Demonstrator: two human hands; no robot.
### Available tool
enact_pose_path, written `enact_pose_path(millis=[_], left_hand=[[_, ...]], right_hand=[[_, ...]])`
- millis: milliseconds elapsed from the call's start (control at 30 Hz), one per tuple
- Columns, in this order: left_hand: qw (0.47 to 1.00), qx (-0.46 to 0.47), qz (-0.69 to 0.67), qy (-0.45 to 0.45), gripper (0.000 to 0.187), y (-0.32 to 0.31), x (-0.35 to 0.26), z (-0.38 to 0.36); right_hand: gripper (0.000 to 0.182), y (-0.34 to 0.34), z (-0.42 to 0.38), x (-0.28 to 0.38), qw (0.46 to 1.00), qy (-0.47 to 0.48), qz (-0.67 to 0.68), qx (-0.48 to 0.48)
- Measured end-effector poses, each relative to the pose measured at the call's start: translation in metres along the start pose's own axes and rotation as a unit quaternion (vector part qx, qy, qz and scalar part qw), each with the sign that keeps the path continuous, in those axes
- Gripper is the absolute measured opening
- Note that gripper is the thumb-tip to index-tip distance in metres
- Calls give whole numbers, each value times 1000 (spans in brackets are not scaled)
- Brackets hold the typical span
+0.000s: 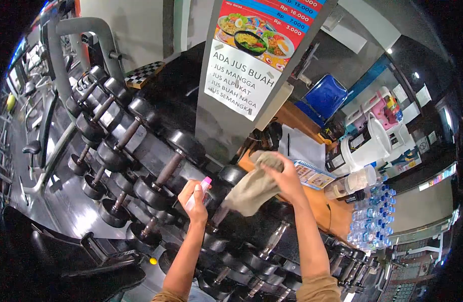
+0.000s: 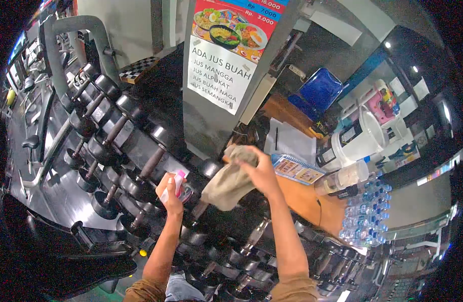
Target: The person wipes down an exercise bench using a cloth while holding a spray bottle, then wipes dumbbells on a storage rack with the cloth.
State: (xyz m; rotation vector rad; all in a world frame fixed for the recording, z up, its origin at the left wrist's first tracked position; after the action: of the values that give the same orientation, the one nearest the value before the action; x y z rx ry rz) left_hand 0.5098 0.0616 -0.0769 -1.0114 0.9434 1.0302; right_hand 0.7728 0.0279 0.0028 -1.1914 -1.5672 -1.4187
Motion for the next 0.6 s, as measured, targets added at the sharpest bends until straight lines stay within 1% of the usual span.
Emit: enact_pose_path(millis=[33, 67, 100, 133, 167, 200, 267, 300, 367, 400, 467, 500, 533, 600], left_hand=[[1000, 5, 6, -2, 45, -1, -1, 0], [1000, 9, 12, -5, 45, -2, -1, 1], [1000, 17, 17, -6, 45, -3, -2, 1], [1000, 16, 18, -9, 45, -2, 0, 0], [999, 23, 23, -7, 45, -1, 3, 0], [999, 29, 28, -7, 46, -1, 5, 2], [999, 23, 31, -8, 46, -3, -5, 4], [999, 23, 28, -1, 47, -2, -4, 4], [999, 23, 27, 8, 47, -1, 0, 4], [999, 25, 22, 9, 47, -1, 3, 3], [999, 28, 19, 6, 46, 0, 5, 5], [999, 29, 28, -8, 46, -1, 3, 6], [999, 30, 38, -22, 46, -1, 2, 6], [999, 32, 30, -4, 45, -2, 2, 5]], right_hand=[[31, 7, 8, -8, 998, 7, 64, 1], [31, 10, 22, -21, 998, 10, 63, 1], [32, 5, 38, -36, 997, 19, 53, 50], [32, -5, 46, -32, 994, 27, 42, 99], [35, -16, 49, -44, 993, -48, 36, 101], [40, -41, 67, -61, 977, 8, 76, 197], [45, -58, 90, -88, 973, -6, 112, 200], [45, -60, 94, -85, 973, -5, 112, 202], [60, -61, 99, -95, 972, -95, 23, 214], [60, -62, 100, -103, 971, -97, 25, 216], [52, -60, 104, -126, 969, -150, 22, 195], [47, -58, 101, -122, 977, -122, 5, 177], [47, -57, 98, -121, 976, -122, 6, 179], [38, -49, 86, -130, 976, -163, 16, 142]])
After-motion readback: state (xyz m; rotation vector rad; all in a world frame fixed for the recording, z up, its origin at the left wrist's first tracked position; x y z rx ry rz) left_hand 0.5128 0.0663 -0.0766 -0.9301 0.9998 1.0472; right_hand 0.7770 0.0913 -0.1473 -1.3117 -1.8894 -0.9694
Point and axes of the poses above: each hand's wrist, its own z-axis towards the middle knuckle, its own y-axis out of the back of the hand, x = y × z, the point moved 8 cm from there along z, towards the middle knuckle, and after that the axes turned 15 degrees about x, right-handed, at the moved point
